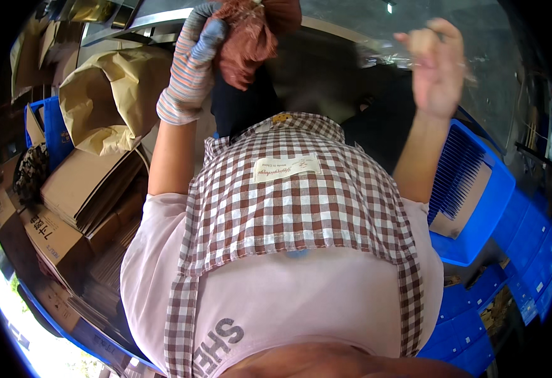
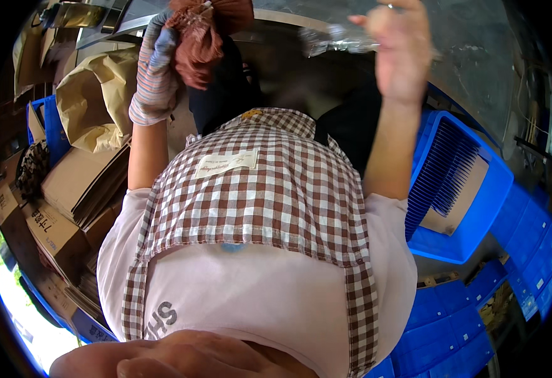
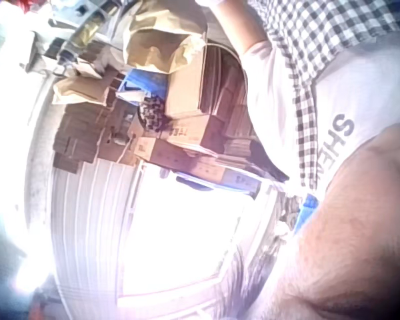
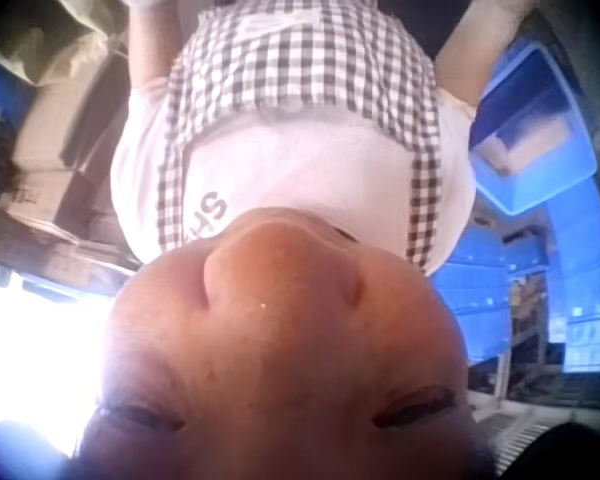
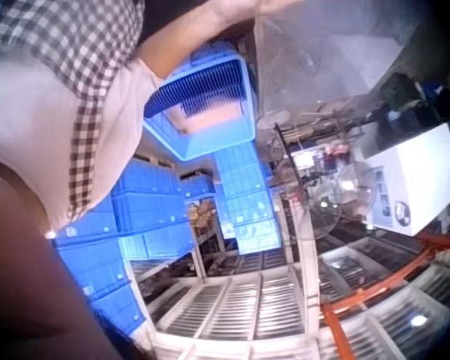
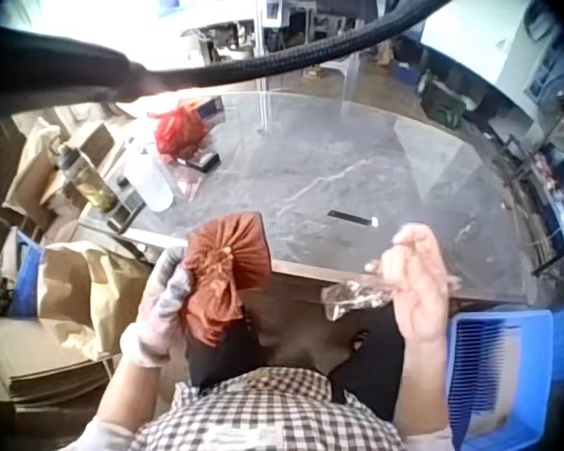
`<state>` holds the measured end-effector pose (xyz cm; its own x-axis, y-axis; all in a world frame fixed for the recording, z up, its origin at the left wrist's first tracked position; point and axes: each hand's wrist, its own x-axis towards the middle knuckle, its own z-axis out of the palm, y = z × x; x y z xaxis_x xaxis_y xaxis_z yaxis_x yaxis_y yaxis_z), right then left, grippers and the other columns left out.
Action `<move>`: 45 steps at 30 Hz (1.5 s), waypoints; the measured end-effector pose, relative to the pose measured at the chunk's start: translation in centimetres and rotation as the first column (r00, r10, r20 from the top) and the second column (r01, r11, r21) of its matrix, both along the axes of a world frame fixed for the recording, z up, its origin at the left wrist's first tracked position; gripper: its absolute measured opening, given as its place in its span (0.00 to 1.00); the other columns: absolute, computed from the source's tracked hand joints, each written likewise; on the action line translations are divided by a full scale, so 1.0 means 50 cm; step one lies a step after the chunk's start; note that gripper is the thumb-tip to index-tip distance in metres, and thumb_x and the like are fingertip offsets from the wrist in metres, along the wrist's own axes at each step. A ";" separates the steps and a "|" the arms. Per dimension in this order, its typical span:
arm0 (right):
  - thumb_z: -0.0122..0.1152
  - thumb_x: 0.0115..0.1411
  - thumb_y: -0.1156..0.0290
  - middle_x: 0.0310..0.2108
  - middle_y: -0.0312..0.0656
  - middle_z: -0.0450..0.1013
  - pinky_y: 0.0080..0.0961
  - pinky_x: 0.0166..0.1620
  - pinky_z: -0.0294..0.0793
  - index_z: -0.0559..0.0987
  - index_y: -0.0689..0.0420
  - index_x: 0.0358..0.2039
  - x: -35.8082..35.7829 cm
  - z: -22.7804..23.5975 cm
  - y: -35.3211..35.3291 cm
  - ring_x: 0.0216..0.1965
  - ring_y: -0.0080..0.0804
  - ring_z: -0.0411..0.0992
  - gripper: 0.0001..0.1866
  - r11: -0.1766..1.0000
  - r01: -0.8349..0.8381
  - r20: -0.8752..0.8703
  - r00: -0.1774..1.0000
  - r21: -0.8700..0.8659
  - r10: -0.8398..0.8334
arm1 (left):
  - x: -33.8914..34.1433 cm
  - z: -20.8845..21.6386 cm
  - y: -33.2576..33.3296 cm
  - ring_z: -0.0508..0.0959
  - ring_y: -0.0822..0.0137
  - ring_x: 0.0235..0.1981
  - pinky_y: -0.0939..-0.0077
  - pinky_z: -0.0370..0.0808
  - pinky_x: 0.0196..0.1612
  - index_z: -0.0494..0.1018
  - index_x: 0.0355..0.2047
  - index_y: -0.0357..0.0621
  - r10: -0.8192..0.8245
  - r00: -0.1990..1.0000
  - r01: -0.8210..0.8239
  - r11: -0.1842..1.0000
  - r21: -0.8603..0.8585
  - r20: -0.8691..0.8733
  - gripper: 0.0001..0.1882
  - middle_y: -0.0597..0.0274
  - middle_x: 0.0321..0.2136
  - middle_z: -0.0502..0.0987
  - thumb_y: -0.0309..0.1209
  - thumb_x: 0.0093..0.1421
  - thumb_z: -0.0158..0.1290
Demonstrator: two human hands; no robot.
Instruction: The person removes two brown sponges from a red plastic bag and places them on a metal table. They then use a small knife to scrape the surface of one sponge, removing loose particles and debris. The person continues to scrape and clean the sponge with the knife.
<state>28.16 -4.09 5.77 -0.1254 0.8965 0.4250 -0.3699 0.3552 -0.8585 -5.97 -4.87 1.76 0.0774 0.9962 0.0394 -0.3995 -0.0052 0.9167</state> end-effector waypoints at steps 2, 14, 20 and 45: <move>0.54 0.65 0.74 0.26 0.32 0.65 0.30 0.47 0.73 0.75 0.62 0.50 -0.060 0.019 -0.009 0.29 0.20 0.63 0.14 0.985 0.169 0.421 0.892 0.030 -0.166 | 0.013 -0.002 0.007 0.74 0.69 0.51 0.72 0.68 0.58 0.67 0.55 0.42 -0.079 0.993 0.086 0.993 0.076 -0.089 0.20 0.62 0.48 0.76 0.35 0.65 0.55; 0.66 0.53 0.68 0.25 0.45 0.74 0.34 0.34 0.74 0.79 0.58 0.31 -0.214 0.078 0.015 0.29 0.42 0.75 0.09 0.972 0.022 0.816 0.538 0.236 -0.210 | 0.050 0.022 -0.024 0.73 0.75 0.44 0.81 0.69 0.51 0.69 0.51 0.39 0.055 0.873 0.140 0.924 0.357 -0.485 0.16 0.64 0.43 0.75 0.31 0.65 0.54; 0.62 0.56 0.74 0.25 0.43 0.74 0.28 0.30 0.73 0.79 0.60 0.30 -0.189 0.042 0.043 0.26 0.34 0.76 0.04 0.962 -0.136 0.726 0.683 0.237 -0.082 | 0.048 0.032 -0.021 0.76 0.69 0.42 0.76 0.72 0.49 0.70 0.49 0.35 0.031 0.882 0.179 0.901 0.396 -0.470 0.15 0.58 0.41 0.76 0.29 0.64 0.50; 0.62 0.62 0.70 0.23 0.27 0.70 0.13 0.27 0.65 0.79 0.59 0.30 -0.211 -0.071 0.040 0.25 0.12 0.65 0.07 0.911 0.337 0.391 0.892 -0.239 -0.227 | 0.117 0.061 -0.011 0.74 0.48 0.34 0.59 0.73 0.40 0.73 0.41 0.41 0.689 0.308 0.180 0.634 0.752 -0.655 0.29 0.52 0.30 0.75 0.47 0.47 0.69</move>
<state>17.62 -2.08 2.23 0.0619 0.9915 0.1147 0.0486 0.1118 -0.9925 -0.14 -5.42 4.78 0.2396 0.6716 0.7011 0.7322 -0.5992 0.3237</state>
